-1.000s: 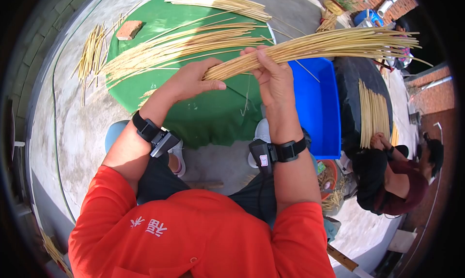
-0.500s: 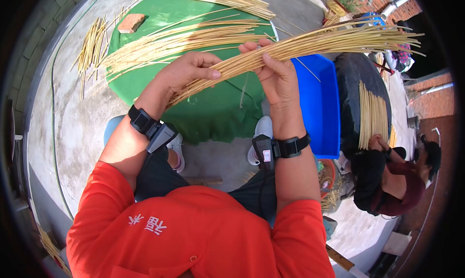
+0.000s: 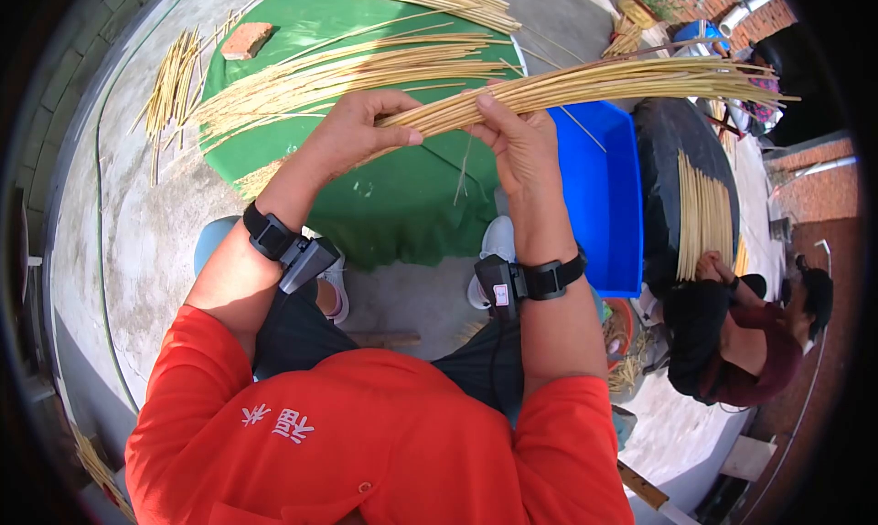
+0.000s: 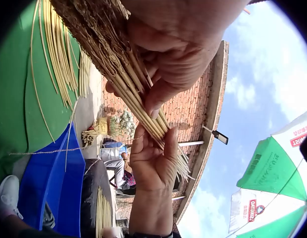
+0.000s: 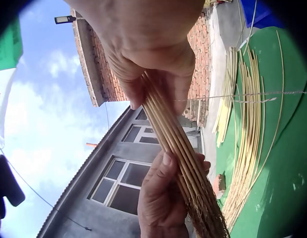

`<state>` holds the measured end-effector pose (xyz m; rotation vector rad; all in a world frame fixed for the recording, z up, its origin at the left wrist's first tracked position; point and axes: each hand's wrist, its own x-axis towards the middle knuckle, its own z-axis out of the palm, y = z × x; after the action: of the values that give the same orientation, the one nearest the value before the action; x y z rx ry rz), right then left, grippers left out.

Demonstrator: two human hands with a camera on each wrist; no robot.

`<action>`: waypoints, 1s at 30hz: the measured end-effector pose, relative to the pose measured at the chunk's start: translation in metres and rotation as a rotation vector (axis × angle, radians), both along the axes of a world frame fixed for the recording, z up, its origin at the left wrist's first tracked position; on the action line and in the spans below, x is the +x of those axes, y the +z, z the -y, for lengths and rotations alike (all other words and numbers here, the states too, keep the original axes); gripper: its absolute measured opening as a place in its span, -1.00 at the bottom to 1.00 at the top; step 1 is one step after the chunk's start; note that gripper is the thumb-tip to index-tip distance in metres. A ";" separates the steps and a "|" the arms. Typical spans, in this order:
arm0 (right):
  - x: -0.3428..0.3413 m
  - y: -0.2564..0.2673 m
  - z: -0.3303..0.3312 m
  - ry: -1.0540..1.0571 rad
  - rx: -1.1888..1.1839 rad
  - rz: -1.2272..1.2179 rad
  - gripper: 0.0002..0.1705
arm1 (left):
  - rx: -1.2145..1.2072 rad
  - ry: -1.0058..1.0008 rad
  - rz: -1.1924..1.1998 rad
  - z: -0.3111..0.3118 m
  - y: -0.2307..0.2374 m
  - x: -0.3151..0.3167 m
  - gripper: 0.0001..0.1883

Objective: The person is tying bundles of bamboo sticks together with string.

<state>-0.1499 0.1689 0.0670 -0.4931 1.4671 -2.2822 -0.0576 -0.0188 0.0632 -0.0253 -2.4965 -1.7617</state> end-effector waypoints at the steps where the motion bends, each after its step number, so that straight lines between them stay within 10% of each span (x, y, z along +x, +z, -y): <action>1: 0.001 0.001 0.001 -0.002 0.001 0.001 -0.59 | 0.001 -0.002 0.001 0.001 -0.001 0.000 -0.66; 30: 0.004 -0.002 0.006 -0.107 0.053 -0.025 -0.71 | 0.024 -0.147 0.078 0.013 -0.006 -0.003 -0.67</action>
<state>-0.1456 0.1629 0.0647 -0.4391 1.5973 -2.3199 -0.0610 -0.0322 0.0567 -0.1443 -2.5890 -1.8819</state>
